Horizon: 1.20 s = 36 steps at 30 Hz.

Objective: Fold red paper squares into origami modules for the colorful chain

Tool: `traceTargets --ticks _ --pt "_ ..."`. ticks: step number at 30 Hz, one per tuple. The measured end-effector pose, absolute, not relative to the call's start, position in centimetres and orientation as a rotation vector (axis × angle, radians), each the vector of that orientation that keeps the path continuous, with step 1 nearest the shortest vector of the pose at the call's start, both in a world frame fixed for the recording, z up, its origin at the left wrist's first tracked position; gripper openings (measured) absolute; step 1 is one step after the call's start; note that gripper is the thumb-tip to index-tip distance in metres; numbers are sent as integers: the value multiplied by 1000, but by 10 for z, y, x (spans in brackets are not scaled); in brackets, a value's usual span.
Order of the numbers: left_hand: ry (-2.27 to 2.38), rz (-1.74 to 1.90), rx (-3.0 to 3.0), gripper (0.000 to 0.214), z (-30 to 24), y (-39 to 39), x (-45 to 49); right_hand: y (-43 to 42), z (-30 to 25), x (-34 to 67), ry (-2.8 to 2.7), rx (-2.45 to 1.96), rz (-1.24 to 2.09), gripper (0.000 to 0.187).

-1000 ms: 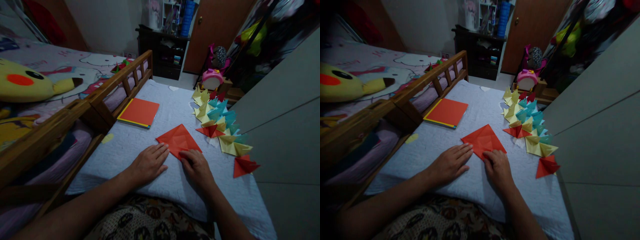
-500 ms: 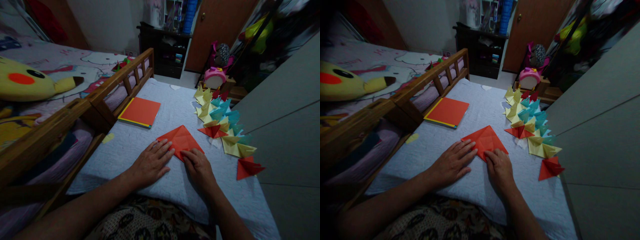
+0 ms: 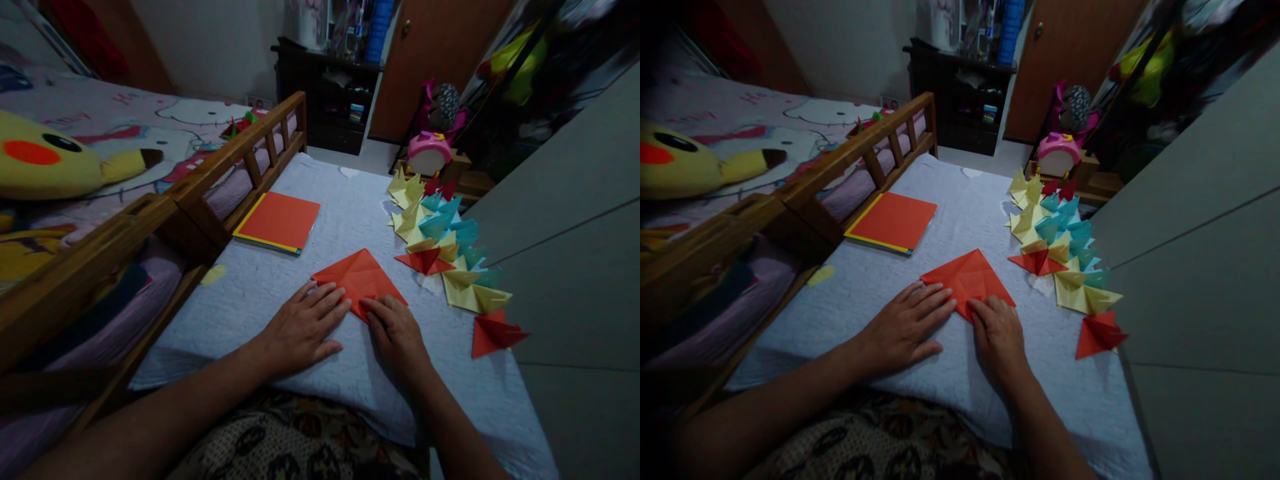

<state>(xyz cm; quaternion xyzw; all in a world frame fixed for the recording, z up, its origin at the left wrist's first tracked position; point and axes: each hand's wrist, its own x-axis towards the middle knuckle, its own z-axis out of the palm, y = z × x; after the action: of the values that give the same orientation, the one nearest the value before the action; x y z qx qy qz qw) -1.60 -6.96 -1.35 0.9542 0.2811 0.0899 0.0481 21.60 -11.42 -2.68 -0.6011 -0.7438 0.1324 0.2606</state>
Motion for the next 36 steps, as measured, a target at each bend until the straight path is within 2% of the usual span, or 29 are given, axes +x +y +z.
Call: traceTargets --ticks 8,14,20,21,23,25,26,29,36 --pt "737 213 2898 77 -14 -73 0 -113 -27 218 -2032 -1579 377 27" --pt "827 359 2863 64 -11 -71 -3 -115 -26 218 -1877 -1582 482 24" --pt "1037 579 2600 40 -1 -42 -11 -120 -24 215 -1667 -1691 603 53" --pt "1035 573 2568 30 0 -37 -12 -121 -23 214 -1679 -1691 599 52" --pt "1045 551 2525 13 -1 -28 -13 -120 -21 214 -1741 -1685 565 34" --pt "1073 520 2508 5 -3 -22 -15 -119 -20 214 -1799 -1683 522 12" --pt "1092 511 2501 5 -5 -20 -16 -118 -20 214 -1811 -1686 507 9" --pt "1159 491 2457 6 -8 -15 -20 -118 -19 213 -1793 -1717 495 10" --pt "1267 401 2368 5 -4 -7 -30 -118 -20 212 -1750 -1772 518 27"
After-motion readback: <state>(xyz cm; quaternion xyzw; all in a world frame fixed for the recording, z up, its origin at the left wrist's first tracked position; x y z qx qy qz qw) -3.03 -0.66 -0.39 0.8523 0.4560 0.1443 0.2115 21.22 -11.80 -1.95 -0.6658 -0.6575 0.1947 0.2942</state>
